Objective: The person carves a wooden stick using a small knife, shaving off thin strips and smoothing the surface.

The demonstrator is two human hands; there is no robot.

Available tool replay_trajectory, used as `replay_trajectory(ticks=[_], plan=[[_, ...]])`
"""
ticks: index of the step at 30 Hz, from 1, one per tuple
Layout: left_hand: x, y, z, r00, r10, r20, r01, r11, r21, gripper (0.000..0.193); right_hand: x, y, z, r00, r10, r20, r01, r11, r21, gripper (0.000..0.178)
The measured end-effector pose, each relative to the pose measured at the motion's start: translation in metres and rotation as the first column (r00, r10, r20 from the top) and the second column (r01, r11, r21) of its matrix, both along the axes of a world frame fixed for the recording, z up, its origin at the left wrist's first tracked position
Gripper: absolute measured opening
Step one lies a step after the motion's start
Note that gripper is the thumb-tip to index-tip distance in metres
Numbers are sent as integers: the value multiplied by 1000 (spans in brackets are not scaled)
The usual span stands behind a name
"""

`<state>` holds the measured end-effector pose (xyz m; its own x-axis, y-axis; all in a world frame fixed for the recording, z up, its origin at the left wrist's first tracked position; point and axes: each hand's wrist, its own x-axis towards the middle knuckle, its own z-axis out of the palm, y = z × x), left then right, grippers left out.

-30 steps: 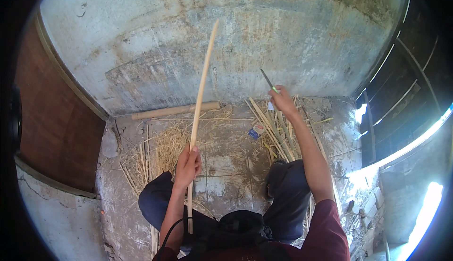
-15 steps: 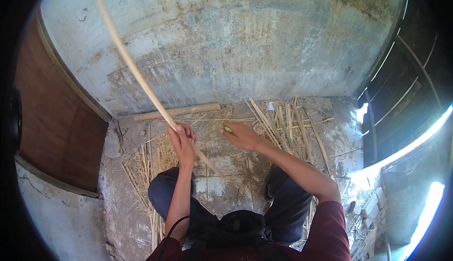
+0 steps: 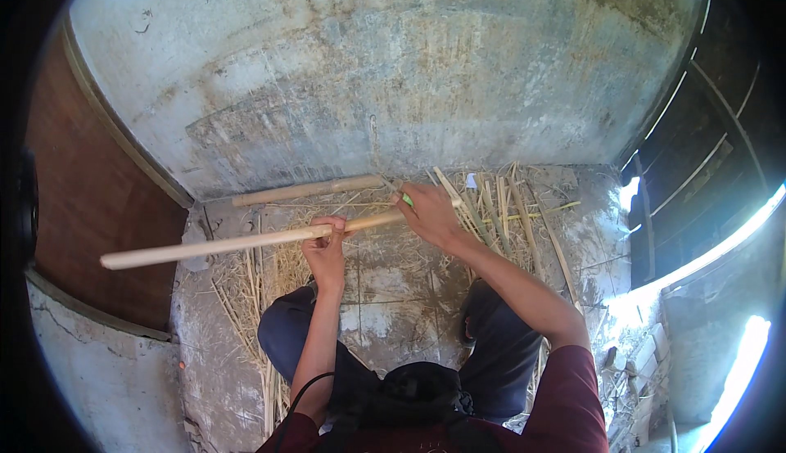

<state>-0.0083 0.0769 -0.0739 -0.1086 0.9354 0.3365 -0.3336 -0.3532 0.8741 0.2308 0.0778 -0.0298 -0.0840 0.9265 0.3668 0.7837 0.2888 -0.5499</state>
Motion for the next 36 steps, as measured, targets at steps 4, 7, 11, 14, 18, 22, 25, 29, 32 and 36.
replay_trajectory(ticks=[4,7,11,14,18,22,25,29,32,36], plan=[[4,-10,7,997,-49,65,52,998,-46,14,8,8,9,997,-8,83,-14,966,258,30],[10,-17,11,986,-142,85,154,974,-166,21,20,12,16,995,-52,80,32,973,227,30],[3,-22,17,919,-320,229,379,876,-297,29,36,21,27,983,-184,11,175,953,246,33],[-4,-35,21,843,-531,-89,445,780,-441,31,55,27,30,954,-298,-28,295,921,256,34],[-11,-59,55,645,-411,-644,457,883,-106,29,88,25,30,940,-340,-28,337,914,226,35],[-27,-53,63,682,211,-701,121,912,392,28,107,23,29,922,-388,-5,378,897,228,37],[-33,-48,70,509,330,-795,54,909,412,36,122,23,29,912,-409,21,393,888,239,40],[-44,-36,34,359,328,-874,105,916,387,36,130,21,27,912,-410,36,391,889,238,47],[-50,-33,32,384,73,-920,174,973,150,27,132,22,25,906,-419,62,400,893,205,50],[-44,-35,46,417,92,-904,150,974,168,20,147,22,20,921,-366,-130,374,927,40,52]])
